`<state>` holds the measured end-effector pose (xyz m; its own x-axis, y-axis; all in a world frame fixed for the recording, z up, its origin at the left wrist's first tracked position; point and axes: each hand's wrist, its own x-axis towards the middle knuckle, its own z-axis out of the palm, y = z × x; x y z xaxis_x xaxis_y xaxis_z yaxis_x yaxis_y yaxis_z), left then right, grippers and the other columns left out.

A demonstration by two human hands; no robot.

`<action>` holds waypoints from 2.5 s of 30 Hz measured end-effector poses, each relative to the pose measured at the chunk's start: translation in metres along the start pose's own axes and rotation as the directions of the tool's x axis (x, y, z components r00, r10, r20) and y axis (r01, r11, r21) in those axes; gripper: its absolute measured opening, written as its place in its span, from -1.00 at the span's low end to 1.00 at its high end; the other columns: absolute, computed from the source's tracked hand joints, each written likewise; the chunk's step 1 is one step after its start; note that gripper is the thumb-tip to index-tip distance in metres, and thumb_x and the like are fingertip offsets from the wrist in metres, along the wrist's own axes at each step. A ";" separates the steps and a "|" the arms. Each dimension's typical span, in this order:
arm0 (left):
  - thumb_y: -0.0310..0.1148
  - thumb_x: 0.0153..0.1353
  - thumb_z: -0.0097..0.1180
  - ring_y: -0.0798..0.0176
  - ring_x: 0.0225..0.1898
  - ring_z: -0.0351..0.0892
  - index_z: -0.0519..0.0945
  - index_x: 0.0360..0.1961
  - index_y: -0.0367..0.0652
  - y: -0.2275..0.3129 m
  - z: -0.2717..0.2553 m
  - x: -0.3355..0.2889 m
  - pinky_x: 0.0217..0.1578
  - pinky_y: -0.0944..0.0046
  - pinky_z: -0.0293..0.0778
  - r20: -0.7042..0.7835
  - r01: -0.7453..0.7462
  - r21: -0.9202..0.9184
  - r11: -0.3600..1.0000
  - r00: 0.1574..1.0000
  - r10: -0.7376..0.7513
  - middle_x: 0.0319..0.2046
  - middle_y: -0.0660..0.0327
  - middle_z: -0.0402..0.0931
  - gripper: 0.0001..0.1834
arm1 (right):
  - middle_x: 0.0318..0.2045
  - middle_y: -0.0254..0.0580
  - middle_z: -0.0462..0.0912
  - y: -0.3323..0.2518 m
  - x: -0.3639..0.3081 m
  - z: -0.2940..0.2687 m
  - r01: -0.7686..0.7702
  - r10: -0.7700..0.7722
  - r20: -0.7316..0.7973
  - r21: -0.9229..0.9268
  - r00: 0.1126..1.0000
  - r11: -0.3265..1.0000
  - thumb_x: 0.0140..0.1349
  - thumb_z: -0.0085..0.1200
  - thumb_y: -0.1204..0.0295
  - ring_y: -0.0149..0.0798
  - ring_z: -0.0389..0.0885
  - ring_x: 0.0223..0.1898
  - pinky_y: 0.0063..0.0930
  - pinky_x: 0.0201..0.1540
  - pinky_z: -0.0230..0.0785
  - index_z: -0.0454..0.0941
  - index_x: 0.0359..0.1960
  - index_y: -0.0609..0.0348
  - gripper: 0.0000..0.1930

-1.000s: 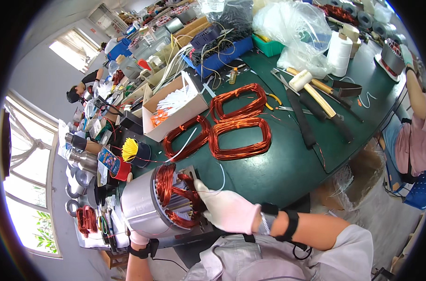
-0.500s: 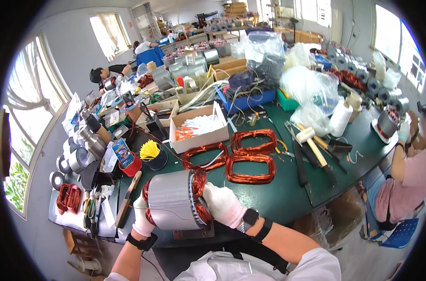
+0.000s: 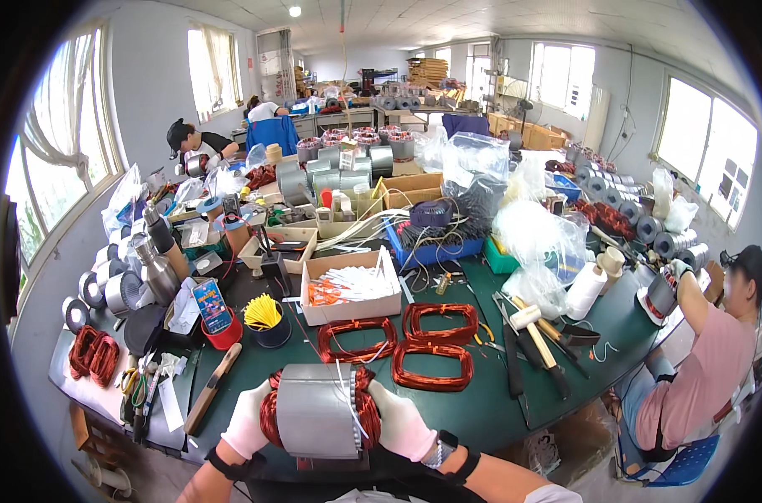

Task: Fitting copper wire coils into a metal motor housing using a mallet and manual threading.

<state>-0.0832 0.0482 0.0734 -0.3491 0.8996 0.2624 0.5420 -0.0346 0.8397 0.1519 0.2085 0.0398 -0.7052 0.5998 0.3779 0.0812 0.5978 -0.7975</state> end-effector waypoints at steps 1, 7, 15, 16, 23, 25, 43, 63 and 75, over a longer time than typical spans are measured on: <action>-0.37 0.16 0.33 -0.16 -0.20 0.72 0.58 0.06 -0.27 0.000 0.001 -0.003 -0.15 0.17 0.60 -0.021 0.009 0.148 0.989 1.000 -0.006 -0.25 -0.06 0.69 -0.56 | -0.40 0.05 0.63 0.000 0.001 -0.001 0.072 -0.074 -0.037 -0.065 0.997 0.995 0.21 0.13 0.65 0.13 0.65 -0.40 -0.23 -0.34 0.48 0.45 -0.03 0.26 -0.71; -0.29 0.00 0.37 -0.09 -0.29 0.71 0.66 -0.15 -0.16 -0.001 0.010 -0.014 -0.27 0.13 0.60 -0.234 -0.079 0.409 0.909 0.954 0.188 -0.29 0.06 0.67 -0.64 | -0.12 0.08 0.57 -0.002 0.000 -0.025 0.058 -0.045 0.164 -0.076 0.985 0.995 0.22 0.22 0.48 0.25 0.63 -0.13 -0.10 -0.14 0.53 0.47 0.13 0.26 -0.57; -0.26 0.01 0.38 -0.10 -0.25 0.72 0.68 -0.04 -0.19 -0.016 -0.007 -0.014 -0.23 0.11 0.62 -0.046 -0.126 0.493 0.861 0.984 0.170 -0.24 0.03 0.69 -0.54 | 0.12 0.11 0.50 -0.010 0.022 -0.041 0.099 -0.062 0.437 -0.063 0.897 0.993 0.24 0.21 0.45 0.16 0.67 -0.13 -0.14 -0.07 0.57 0.44 0.23 0.26 -0.49; -0.25 0.02 0.38 -0.11 -0.24 0.72 0.67 -0.02 -0.20 -0.016 -0.007 -0.015 -0.22 0.10 0.62 -0.010 -0.107 0.478 0.872 0.992 0.127 -0.22 0.01 0.70 -0.53 | 0.17 0.12 0.48 -0.012 0.024 -0.044 0.109 -0.070 0.513 -0.046 0.856 0.993 0.25 0.21 0.44 0.16 0.67 -0.12 -0.14 -0.06 0.56 0.44 0.25 0.26 -0.48; -0.24 0.04 0.39 -0.13 -0.21 0.72 0.65 0.01 -0.20 -0.014 -0.001 -0.021 -0.19 0.08 0.63 -0.104 -0.042 0.440 0.897 0.990 0.097 -0.16 -0.03 0.70 -0.50 | -0.33 0.08 0.71 -0.006 0.043 -0.050 0.054 0.008 0.653 -0.075 0.757 0.996 0.25 0.22 0.38 0.11 0.72 -0.26 -0.14 -0.17 0.56 0.54 0.08 0.25 -0.61; -0.24 0.05 0.38 -0.13 -0.18 0.71 0.64 0.02 -0.21 -0.014 -0.002 -0.019 -0.17 0.07 0.63 -0.099 -0.088 0.405 0.910 0.985 0.139 -0.16 -0.04 0.69 -0.50 | -0.32 0.08 0.72 -0.003 0.049 -0.050 0.095 0.009 0.685 -0.114 0.728 0.989 0.25 0.20 0.40 0.09 0.72 -0.29 -0.14 -0.18 0.55 0.57 -0.01 0.27 -0.68; -0.17 0.15 0.20 -0.01 -0.42 0.71 0.66 -0.44 0.00 -0.039 0.017 0.012 -0.43 0.13 0.54 0.081 -0.069 0.686 0.724 0.997 0.017 -0.51 0.12 0.66 -0.82 | -0.30 0.10 0.68 0.010 0.057 -0.038 0.249 -0.068 0.662 -0.183 0.746 0.951 0.18 0.15 0.41 0.17 0.64 -0.25 -0.06 -0.16 0.51 0.59 -0.21 0.27 -0.79; -0.19 0.15 0.21 -0.03 -0.46 0.70 0.64 -0.48 -0.04 -0.037 0.015 0.012 -0.45 0.08 0.53 0.108 -0.146 0.688 0.711 0.989 0.098 -0.56 0.08 0.63 -0.81 | -0.31 0.12 0.70 0.021 0.050 -0.030 0.281 -0.110 0.584 -0.210 0.804 0.937 0.19 0.18 0.41 0.20 0.65 -0.23 -0.08 -0.15 0.52 0.64 -0.25 0.24 -0.83; -0.20 0.13 0.22 -0.06 -0.47 0.69 0.60 -0.52 -0.05 -0.030 0.017 0.014 -0.47 0.09 0.52 0.000 -0.126 0.590 0.797 0.988 0.156 -0.57 0.07 0.61 -0.80 | -0.26 -0.09 0.66 0.045 0.047 -0.028 0.203 -0.076 0.600 -0.148 0.797 0.968 -0.03 0.46 0.47 -0.13 0.65 -0.24 -0.26 -0.20 0.51 0.52 -0.18 0.23 -0.60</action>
<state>-0.0913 0.0693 0.0434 -0.2601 0.8833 0.3902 0.9273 0.1159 0.3559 0.1423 0.2779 0.0349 -0.9903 0.1138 0.0792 0.0394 0.7789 -0.6259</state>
